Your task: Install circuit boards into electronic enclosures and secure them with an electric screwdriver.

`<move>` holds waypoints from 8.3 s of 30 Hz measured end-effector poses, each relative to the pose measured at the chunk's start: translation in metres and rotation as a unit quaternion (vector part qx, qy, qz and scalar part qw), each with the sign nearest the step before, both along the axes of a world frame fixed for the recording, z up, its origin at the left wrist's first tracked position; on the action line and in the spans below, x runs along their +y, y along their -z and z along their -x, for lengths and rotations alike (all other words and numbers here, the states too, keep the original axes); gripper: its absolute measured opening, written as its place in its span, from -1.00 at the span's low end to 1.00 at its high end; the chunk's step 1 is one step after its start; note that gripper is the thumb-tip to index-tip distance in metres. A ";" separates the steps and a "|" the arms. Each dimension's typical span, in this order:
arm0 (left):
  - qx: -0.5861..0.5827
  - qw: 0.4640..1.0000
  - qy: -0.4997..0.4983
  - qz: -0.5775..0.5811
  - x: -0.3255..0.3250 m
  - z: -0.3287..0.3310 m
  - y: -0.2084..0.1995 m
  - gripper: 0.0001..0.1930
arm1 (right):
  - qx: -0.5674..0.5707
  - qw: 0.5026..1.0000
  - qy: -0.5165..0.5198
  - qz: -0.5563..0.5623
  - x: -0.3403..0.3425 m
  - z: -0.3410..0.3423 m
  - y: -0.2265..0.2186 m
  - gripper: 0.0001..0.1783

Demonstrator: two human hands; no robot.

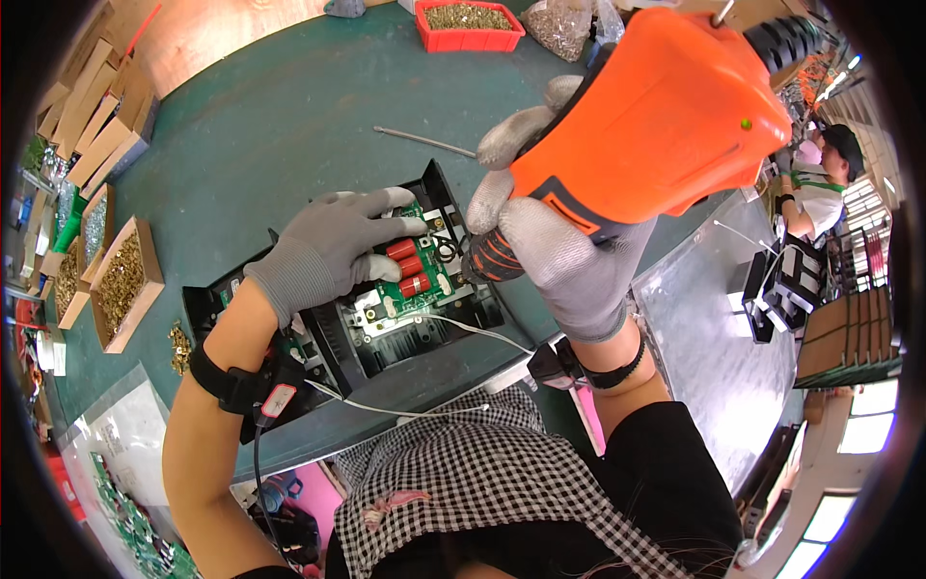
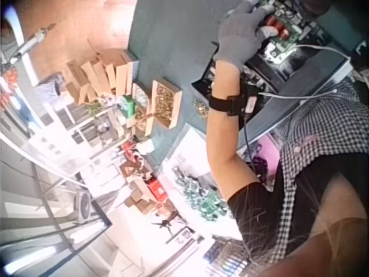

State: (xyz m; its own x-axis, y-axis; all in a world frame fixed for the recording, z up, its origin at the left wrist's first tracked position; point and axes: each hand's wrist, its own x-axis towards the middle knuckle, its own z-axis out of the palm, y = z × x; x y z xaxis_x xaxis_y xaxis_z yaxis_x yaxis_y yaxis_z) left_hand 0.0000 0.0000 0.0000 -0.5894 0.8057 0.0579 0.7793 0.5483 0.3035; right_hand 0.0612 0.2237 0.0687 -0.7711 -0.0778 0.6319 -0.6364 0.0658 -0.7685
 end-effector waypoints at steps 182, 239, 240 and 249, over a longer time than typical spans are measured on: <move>-0.258 0.922 -0.147 -0.248 -0.185 -0.033 0.017 -0.62 | -0.073 0.960 -0.208 0.174 -0.242 0.014 -0.009 -0.40; 0.033 0.983 -0.152 -0.097 -0.137 -0.073 -0.047 -0.64 | 0.052 0.943 0.045 -0.325 -0.033 0.068 -0.043 -0.44; 0.031 0.985 -0.146 -0.086 -0.132 -0.075 -0.049 -0.65 | -0.019 0.943 -0.016 -0.333 -0.016 0.061 -0.044 -0.40; 0.064 0.997 0.000 -0.039 -0.072 -0.064 -0.035 -0.60 | -0.364 0.784 -0.069 -0.498 0.021 0.010 0.036 -0.44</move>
